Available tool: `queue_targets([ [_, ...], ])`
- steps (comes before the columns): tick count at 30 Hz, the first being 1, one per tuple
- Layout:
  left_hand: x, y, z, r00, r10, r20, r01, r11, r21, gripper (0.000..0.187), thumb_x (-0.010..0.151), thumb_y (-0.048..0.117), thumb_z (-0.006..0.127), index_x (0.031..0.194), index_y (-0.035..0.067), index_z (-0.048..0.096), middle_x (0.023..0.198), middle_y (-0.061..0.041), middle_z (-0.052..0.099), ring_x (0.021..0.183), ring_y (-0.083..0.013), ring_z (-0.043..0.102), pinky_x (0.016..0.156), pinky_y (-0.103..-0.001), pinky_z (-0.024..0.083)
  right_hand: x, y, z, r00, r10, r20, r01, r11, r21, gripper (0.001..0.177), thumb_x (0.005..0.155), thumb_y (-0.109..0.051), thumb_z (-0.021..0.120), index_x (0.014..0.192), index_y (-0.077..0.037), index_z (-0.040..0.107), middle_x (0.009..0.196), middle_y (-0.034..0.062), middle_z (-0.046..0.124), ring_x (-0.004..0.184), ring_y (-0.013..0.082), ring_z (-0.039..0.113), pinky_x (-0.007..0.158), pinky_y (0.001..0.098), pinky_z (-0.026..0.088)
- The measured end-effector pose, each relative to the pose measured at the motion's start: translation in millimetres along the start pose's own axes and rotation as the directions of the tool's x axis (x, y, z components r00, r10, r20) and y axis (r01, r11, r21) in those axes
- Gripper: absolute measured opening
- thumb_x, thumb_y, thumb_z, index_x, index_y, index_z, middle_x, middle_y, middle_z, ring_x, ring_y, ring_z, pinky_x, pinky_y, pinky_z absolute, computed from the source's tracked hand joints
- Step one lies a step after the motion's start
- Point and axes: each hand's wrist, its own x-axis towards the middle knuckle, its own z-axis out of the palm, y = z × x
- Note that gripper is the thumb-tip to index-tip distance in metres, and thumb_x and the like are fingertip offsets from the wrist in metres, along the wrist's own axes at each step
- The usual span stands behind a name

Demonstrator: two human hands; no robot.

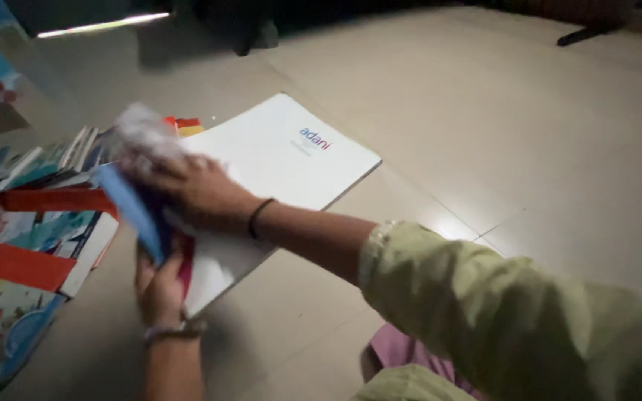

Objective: The person wipes a book and an orange folder with a cloth while sitting on the floor and then places them onto a shelf.

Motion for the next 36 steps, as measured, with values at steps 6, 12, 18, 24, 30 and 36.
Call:
queue_targets([
  [6,-46.3,49.9,-10.1,0.988,-0.102,-0.118,0.111,0.991,0.071,0.059,0.098,0.017,0.062,0.154,0.006,0.048,0.139,-0.010,0.061,0.126,-0.0230,0.059,0.108,-0.039,0.045,18.9,149.3,-26.5,0.906,0.299,0.299,-0.279,0.954,-0.106,0.033,0.103,-0.026,0.048,0.131,-0.022,0.065,0.141,0.0063,0.057,0.127,0.0358,0.056,0.107,0.0469,0.049],
  [12,-19.6,48.3,-11.7,0.984,-0.030,-0.174,0.057,0.986,0.154,0.064,0.094,0.014,0.064,0.155,0.012,0.044,0.143,-0.006,0.059,0.133,-0.0237,0.055,0.112,-0.041,0.040,40.8,141.2,-73.5,0.968,0.247,0.031,-0.243,0.964,-0.108,0.028,0.094,-0.010,0.051,0.111,-0.013,0.073,0.129,0.0163,0.061,0.115,0.0386,0.057,0.100,0.0469,0.049],
  [18,19.1,25.8,5.2,0.988,0.153,-0.015,-0.154,0.985,-0.073,0.058,0.099,0.022,0.063,0.154,0.008,0.049,0.149,-0.013,0.057,0.137,-0.0307,0.054,0.117,-0.046,0.040,-23.3,-65.5,-69.4,0.965,-0.163,-0.204,0.186,0.977,0.100,0.038,0.077,-0.039,0.067,0.114,-0.032,0.069,0.146,0.0115,0.060,0.117,0.0341,0.065,0.087,0.0486,0.056],
  [24,-17.9,64.3,3.2,0.959,-0.011,-0.284,0.048,0.991,0.124,0.057,0.095,0.015,0.061,0.150,0.020,0.047,0.142,-0.006,0.061,0.127,-0.0238,0.060,0.106,-0.042,0.045,-63.3,84.9,-62.3,0.980,0.143,0.136,-0.158,0.982,0.106,0.033,0.091,-0.012,0.062,0.123,-0.010,0.070,0.133,0.0103,0.066,0.114,0.0324,0.067,0.091,0.0494,0.055],
  [30,2.8,51.2,-36.4,0.977,0.206,-0.053,-0.204,0.978,0.038,0.059,0.098,0.012,0.066,0.154,0.008,0.050,0.147,-0.013,0.058,0.134,-0.0258,0.058,0.114,-0.037,0.049,-75.9,174.8,-69.5,0.513,0.690,0.511,-0.848,0.312,0.429,0.053,0.100,-0.049,0.054,0.131,-0.007,0.067,0.135,0.0212,0.068,0.126,0.0381,0.064,0.105,0.0471,0.051],
  [36,-0.6,40.5,-37.3,0.992,-0.035,-0.121,0.048,0.993,0.104,0.074,0.088,0.023,0.068,0.156,0.016,0.041,0.148,-0.009,0.058,0.135,-0.0249,0.054,0.113,-0.045,0.043,-36.3,160.1,-134.6,0.472,0.507,0.721,-0.881,0.250,0.401,0.064,0.084,-0.053,0.071,0.134,-0.013,0.069,0.139,0.0124,0.064,0.129,0.0294,0.057,0.105,0.0422,0.047],
])
